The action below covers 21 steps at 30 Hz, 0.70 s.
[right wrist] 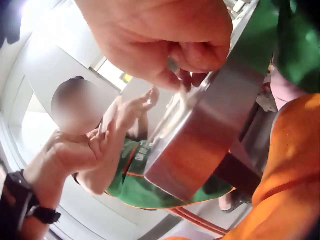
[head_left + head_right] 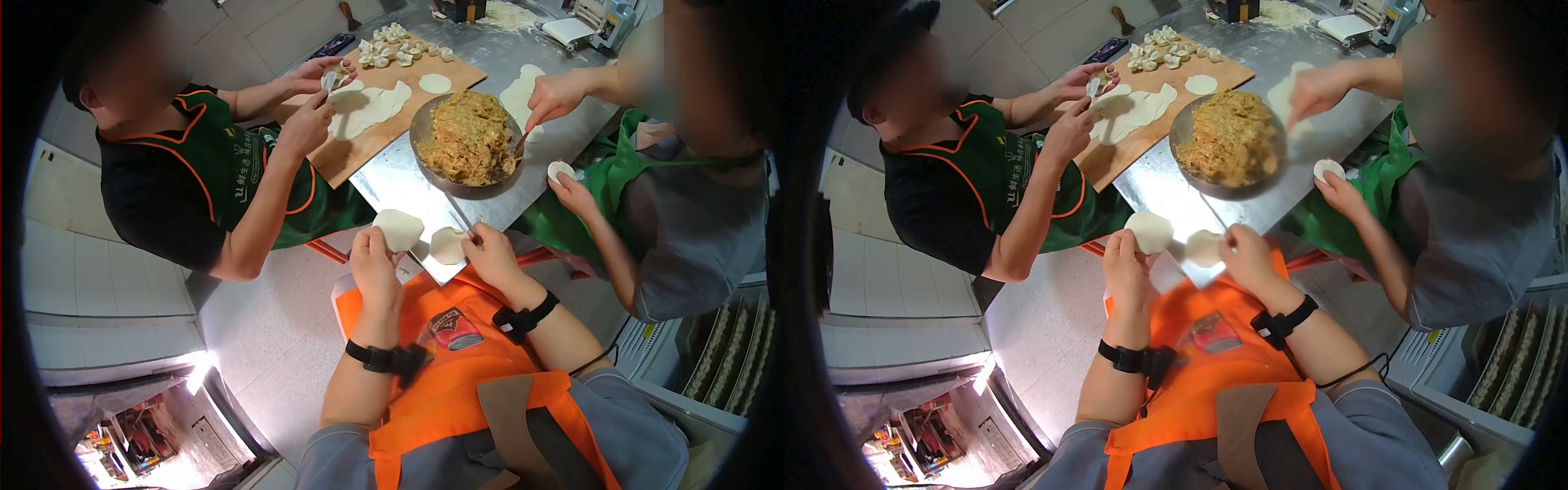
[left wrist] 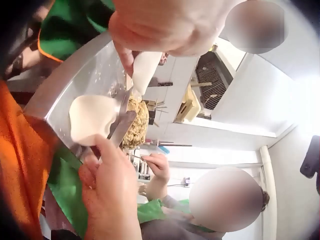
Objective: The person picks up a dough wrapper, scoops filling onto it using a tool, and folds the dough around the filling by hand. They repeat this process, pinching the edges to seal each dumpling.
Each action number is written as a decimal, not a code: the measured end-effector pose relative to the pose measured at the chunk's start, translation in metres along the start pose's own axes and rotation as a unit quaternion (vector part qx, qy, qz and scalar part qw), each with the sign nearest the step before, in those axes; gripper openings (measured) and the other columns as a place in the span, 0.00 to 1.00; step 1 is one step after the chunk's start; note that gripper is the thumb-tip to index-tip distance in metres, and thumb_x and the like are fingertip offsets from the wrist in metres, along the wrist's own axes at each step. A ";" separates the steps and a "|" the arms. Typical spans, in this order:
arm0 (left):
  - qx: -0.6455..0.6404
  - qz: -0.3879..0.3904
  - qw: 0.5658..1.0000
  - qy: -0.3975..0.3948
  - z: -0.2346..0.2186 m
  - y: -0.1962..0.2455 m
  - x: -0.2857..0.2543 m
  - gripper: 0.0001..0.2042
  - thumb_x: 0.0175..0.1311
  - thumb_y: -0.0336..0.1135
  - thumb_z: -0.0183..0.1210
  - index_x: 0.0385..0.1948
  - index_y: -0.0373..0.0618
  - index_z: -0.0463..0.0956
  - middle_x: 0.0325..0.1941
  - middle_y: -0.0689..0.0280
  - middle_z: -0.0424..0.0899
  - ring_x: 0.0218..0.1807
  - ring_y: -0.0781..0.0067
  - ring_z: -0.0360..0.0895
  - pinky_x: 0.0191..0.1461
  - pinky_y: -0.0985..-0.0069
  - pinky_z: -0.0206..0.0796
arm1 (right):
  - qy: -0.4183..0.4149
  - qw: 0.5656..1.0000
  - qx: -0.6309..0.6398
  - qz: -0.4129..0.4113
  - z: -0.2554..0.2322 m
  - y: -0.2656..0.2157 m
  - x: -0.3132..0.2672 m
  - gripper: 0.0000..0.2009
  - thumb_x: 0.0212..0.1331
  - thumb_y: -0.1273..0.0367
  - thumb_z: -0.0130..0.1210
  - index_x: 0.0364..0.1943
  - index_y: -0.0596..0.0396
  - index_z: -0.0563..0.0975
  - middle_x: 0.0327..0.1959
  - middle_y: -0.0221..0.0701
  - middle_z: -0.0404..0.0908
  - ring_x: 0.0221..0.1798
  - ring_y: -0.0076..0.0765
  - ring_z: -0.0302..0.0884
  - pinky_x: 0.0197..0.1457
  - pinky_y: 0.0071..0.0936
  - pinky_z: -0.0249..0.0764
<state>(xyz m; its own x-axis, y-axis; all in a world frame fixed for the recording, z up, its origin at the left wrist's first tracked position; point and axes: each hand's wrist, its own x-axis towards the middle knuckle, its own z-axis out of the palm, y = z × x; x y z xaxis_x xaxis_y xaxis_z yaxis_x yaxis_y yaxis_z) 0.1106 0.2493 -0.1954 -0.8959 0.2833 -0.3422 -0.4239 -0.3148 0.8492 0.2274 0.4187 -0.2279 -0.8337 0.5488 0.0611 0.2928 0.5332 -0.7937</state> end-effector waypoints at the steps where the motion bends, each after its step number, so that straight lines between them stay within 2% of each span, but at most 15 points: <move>1: 0.011 0.004 1.000 -0.008 0.002 0.004 -0.001 0.06 0.75 0.34 0.51 0.42 0.43 0.73 0.41 0.65 0.83 0.41 0.74 0.82 0.46 0.74 0.77 | 0.037 0.996 -0.072 -0.045 0.001 0.004 0.000 0.07 0.63 0.70 0.59 0.34 0.61 0.78 0.25 0.22 0.70 0.29 0.21 0.67 0.30 0.25 0.64; 2: 0.023 0.008 1.000 -0.015 0.004 0.007 -0.002 0.05 0.74 0.33 0.52 0.43 0.43 0.73 0.41 0.64 0.83 0.41 0.74 0.82 0.45 0.74 0.77 | 0.073 0.994 -0.047 -0.066 0.003 0.008 0.000 0.07 0.63 0.69 0.59 0.34 0.61 0.78 0.24 0.21 0.70 0.29 0.20 0.67 0.29 0.24 0.64; 4: 0.024 -0.006 0.996 -0.087 0.009 0.007 -0.010 0.06 0.73 0.32 0.54 0.44 0.42 0.74 0.42 0.65 0.83 0.40 0.75 0.82 0.46 0.75 0.77 | 0.146 0.983 0.004 -0.107 0.000 -0.004 0.002 0.08 0.64 0.68 0.60 0.33 0.60 0.79 0.23 0.20 0.69 0.27 0.20 0.66 0.28 0.22 0.62; 5: 0.026 -0.014 0.992 -0.124 0.013 0.004 -0.013 0.06 0.72 0.31 0.54 0.45 0.42 0.74 0.42 0.65 0.84 0.40 0.76 0.82 0.46 0.76 0.76 | 0.073 0.988 0.136 -0.019 -0.005 -0.010 0.002 0.09 0.63 0.67 0.60 0.35 0.60 0.80 0.25 0.22 0.72 0.29 0.20 0.68 0.31 0.22 0.64; 6: 0.050 -0.021 0.989 -0.140 0.017 0.000 -0.016 0.07 0.72 0.31 0.55 0.46 0.41 0.75 0.39 0.67 0.83 0.38 0.79 0.80 0.43 0.79 0.74 | 0.001 0.962 0.264 0.070 -0.015 -0.023 0.001 0.09 0.63 0.66 0.60 0.36 0.60 0.80 0.26 0.24 0.74 0.31 0.21 0.70 0.34 0.23 0.67; 7: 0.074 -0.028 0.985 -0.157 0.021 -0.004 -0.019 0.08 0.72 0.31 0.56 0.46 0.40 0.76 0.37 0.68 0.83 0.36 0.81 0.79 0.39 0.82 0.71 | -0.071 0.907 0.385 0.156 -0.024 -0.031 0.000 0.11 0.62 0.65 0.61 0.38 0.60 0.81 0.27 0.26 0.76 0.33 0.21 0.72 0.37 0.23 0.69; 10: 0.123 -0.020 0.973 -0.194 0.028 -0.006 -0.024 0.09 0.71 0.32 0.58 0.47 0.38 0.79 0.31 0.72 0.82 0.31 0.86 0.75 0.34 0.86 0.66 | -0.125 0.932 0.315 0.132 -0.038 -0.036 0.000 0.11 0.62 0.64 0.62 0.35 0.60 0.80 0.29 0.20 0.74 0.34 0.17 0.69 0.38 0.20 0.67; 13: 0.156 0.001 0.966 -0.208 0.028 -0.008 -0.023 0.09 0.71 0.32 0.57 0.46 0.38 0.79 0.31 0.72 0.82 0.30 0.87 0.74 0.33 0.86 0.65 | -0.101 0.949 0.285 0.093 -0.041 -0.034 -0.003 0.10 0.61 0.66 0.63 0.34 0.60 0.78 0.28 0.19 0.72 0.33 0.15 0.67 0.37 0.19 0.66; 19: 0.182 -0.011 0.961 -0.209 0.033 -0.004 -0.030 0.10 0.71 0.32 0.57 0.47 0.36 0.79 0.32 0.70 0.83 0.31 0.87 0.75 0.33 0.86 0.65 | -0.104 0.904 0.398 0.114 -0.053 -0.045 -0.007 0.08 0.59 0.70 0.64 0.37 0.58 0.76 0.30 0.20 0.73 0.35 0.15 0.68 0.38 0.17 0.66; 21: 0.178 -0.007 0.961 -0.209 0.034 -0.004 -0.031 0.10 0.71 0.31 0.57 0.48 0.36 0.79 0.32 0.70 0.83 0.31 0.86 0.75 0.33 0.86 0.66 | -0.126 0.917 0.360 0.119 -0.060 -0.039 -0.006 0.08 0.59 0.71 0.63 0.37 0.58 0.76 0.31 0.21 0.74 0.35 0.15 0.69 0.39 0.17 0.68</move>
<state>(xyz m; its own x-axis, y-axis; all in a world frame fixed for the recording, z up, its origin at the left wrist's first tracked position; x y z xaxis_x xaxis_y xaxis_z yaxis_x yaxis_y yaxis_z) 0.1450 0.2729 -0.1742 -0.7271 0.6481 -0.2264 -0.2963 0.0012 0.9551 0.2487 0.4335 -0.1616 -0.8945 0.3802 -0.2352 0.1706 -0.1958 -0.9657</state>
